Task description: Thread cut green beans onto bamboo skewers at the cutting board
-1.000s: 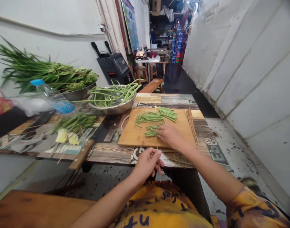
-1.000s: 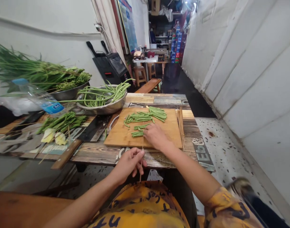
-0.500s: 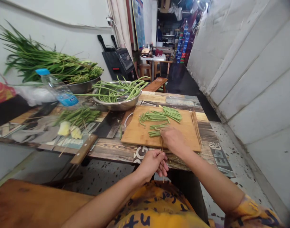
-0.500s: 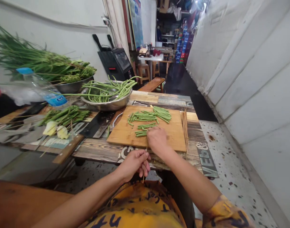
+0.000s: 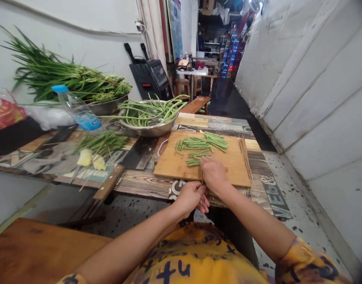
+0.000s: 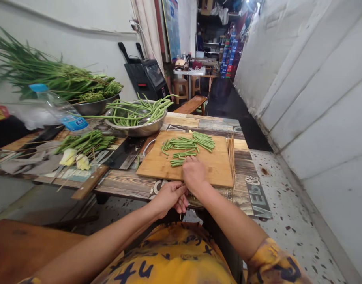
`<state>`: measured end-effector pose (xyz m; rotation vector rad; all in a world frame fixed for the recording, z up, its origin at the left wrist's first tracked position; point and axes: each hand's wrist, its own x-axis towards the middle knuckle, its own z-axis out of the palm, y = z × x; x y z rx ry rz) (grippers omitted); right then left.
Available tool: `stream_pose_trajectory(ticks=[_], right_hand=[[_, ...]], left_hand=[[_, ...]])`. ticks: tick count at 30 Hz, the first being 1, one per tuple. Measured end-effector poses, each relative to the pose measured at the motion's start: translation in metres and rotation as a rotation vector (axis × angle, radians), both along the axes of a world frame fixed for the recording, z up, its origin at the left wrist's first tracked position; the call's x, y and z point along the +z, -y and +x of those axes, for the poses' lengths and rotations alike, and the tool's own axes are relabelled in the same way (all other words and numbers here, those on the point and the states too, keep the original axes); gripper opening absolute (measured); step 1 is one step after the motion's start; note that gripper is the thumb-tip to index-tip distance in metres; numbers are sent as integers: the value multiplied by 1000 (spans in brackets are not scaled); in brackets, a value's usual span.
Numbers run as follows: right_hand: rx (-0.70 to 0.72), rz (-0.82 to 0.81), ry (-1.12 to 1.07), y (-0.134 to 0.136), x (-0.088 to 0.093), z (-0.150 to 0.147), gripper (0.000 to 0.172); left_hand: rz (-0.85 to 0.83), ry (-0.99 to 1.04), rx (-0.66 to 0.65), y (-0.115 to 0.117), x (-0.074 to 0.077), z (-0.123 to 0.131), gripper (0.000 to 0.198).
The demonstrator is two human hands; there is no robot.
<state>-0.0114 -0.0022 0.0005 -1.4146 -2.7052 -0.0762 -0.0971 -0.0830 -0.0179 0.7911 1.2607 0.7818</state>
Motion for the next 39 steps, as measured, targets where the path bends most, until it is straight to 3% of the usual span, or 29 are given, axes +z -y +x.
stream_pose_trajectory(ticks=[6,10,14,18,21,24,28,30,32,35,37,39], right_hand=[[8,25,-62,-6,-3,1,14],[16,75,-175,11,-6,17,18],[-87,106,-285,47,-13,42,24],[-94,61,-443,67,-17,52,22],[-30,55,-599,72,-19,55,26],[-82,61,-657,81,-23,64,26],[-173,-122,-586,95,-32,81,24],[-179,-221,-666,97,-35,87,23],[-156,-293,-784,97,-37,89,22],[-84,-230,-904,100,-37,88,22],[-3,-127,-911,106,-39,87,23],[79,-38,-877,112,-42,85,24]], left_hand=[[-2,-41,-31,-4,3,-3,20],[13,-68,-88,-2,-2,-1,21],[268,-357,-243,5,-1,2,28],[433,-569,-324,1,6,7,14],[411,-470,-252,-7,5,13,16],[363,-338,-189,-7,-1,16,22],[434,-440,-176,2,-1,9,21],[552,-547,-83,0,5,-4,23],[610,-601,96,-9,15,-22,22],[563,-548,305,-26,31,-50,39],[484,-399,289,-31,40,-63,53],[389,-175,184,-27,47,-67,58]])
